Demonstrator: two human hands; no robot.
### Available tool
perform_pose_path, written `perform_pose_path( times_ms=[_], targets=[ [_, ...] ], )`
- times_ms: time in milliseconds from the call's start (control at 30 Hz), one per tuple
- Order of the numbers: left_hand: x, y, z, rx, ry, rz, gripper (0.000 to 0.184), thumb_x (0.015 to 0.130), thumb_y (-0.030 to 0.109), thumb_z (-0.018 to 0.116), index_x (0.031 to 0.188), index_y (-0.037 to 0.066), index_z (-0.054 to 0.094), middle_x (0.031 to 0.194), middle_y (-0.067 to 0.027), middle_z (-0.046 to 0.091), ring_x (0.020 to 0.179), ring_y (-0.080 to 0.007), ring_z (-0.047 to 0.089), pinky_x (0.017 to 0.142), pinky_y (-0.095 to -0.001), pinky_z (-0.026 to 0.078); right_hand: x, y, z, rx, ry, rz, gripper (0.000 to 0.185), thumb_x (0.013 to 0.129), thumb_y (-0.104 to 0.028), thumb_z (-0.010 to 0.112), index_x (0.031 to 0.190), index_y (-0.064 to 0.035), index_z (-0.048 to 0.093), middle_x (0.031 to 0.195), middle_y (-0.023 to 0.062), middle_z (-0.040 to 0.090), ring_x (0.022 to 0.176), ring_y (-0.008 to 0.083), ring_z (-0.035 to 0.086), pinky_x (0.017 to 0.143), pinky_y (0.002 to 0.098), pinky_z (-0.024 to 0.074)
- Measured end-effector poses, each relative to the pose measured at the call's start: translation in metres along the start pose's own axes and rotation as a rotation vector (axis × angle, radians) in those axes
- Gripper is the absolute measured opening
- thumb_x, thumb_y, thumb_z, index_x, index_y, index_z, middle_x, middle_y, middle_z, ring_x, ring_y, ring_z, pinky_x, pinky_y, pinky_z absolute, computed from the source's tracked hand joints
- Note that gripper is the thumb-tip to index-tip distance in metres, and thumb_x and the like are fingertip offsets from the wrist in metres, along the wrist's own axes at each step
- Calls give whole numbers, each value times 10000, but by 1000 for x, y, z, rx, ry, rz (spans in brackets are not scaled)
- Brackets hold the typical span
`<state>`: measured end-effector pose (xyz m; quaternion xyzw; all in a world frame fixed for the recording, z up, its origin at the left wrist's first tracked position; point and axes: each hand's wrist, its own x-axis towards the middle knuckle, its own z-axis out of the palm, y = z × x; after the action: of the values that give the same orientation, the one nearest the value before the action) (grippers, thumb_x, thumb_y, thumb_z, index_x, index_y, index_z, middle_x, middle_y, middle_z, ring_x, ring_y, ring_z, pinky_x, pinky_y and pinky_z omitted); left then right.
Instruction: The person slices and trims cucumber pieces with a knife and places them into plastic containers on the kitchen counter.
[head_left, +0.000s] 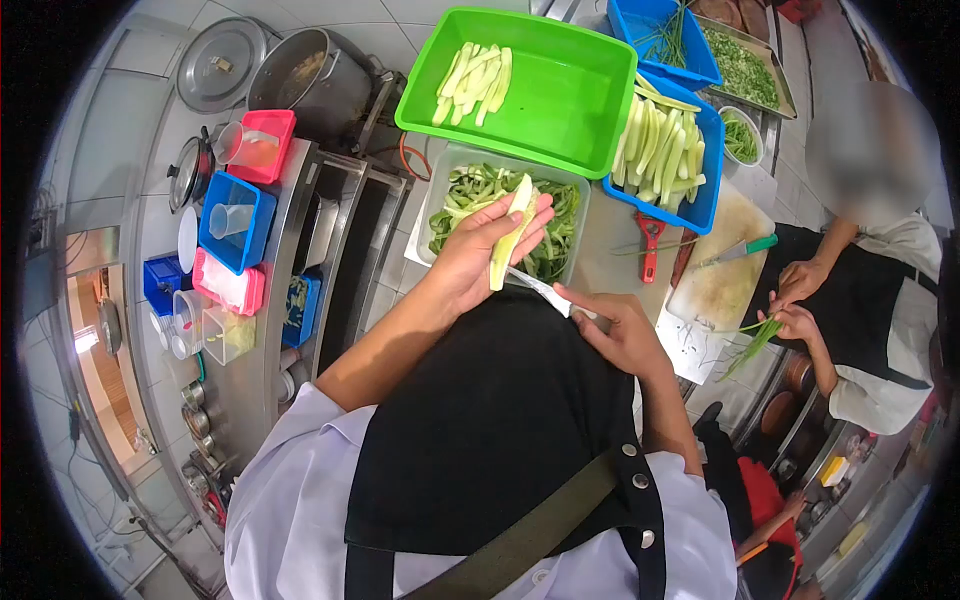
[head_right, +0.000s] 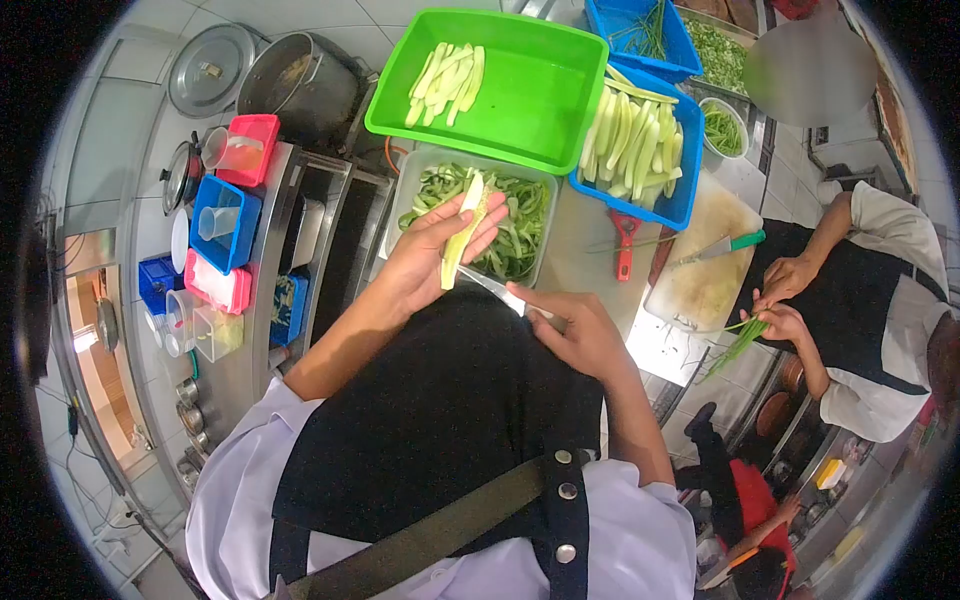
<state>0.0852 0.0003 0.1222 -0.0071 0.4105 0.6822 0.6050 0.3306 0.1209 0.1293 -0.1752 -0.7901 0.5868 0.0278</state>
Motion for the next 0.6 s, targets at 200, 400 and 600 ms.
perform_pose_path(
  times_ms=[200,400,600],
  targets=[
    [2,3,-1,-24,11,-23,479,1160,43,493,1626,-56,450,1621,-211,567,1533,-320,539,1277,-413,477,0,4,0,-10,-59,51,545,953,-41,684,1479,-176,730,966,179,783,831,356,758,829,411,582],
    [8,10,-8,-111,4,-18,491,1164,42,468,1641,-54,405,1637,-209,546,1544,-335,523,1294,-437,463,-1,7,0,1,-81,10,540,957,-42,684,1477,-178,730,980,198,784,849,378,760,830,423,592],
    [17,17,-15,-136,88,14,393,1170,63,445,1563,60,459,1623,-198,559,1527,-330,546,1226,-413,530,-2,24,4,26,-6,-182,516,950,-50,685,1447,-173,752,951,194,782,769,359,724,773,397,578]
  ],
)
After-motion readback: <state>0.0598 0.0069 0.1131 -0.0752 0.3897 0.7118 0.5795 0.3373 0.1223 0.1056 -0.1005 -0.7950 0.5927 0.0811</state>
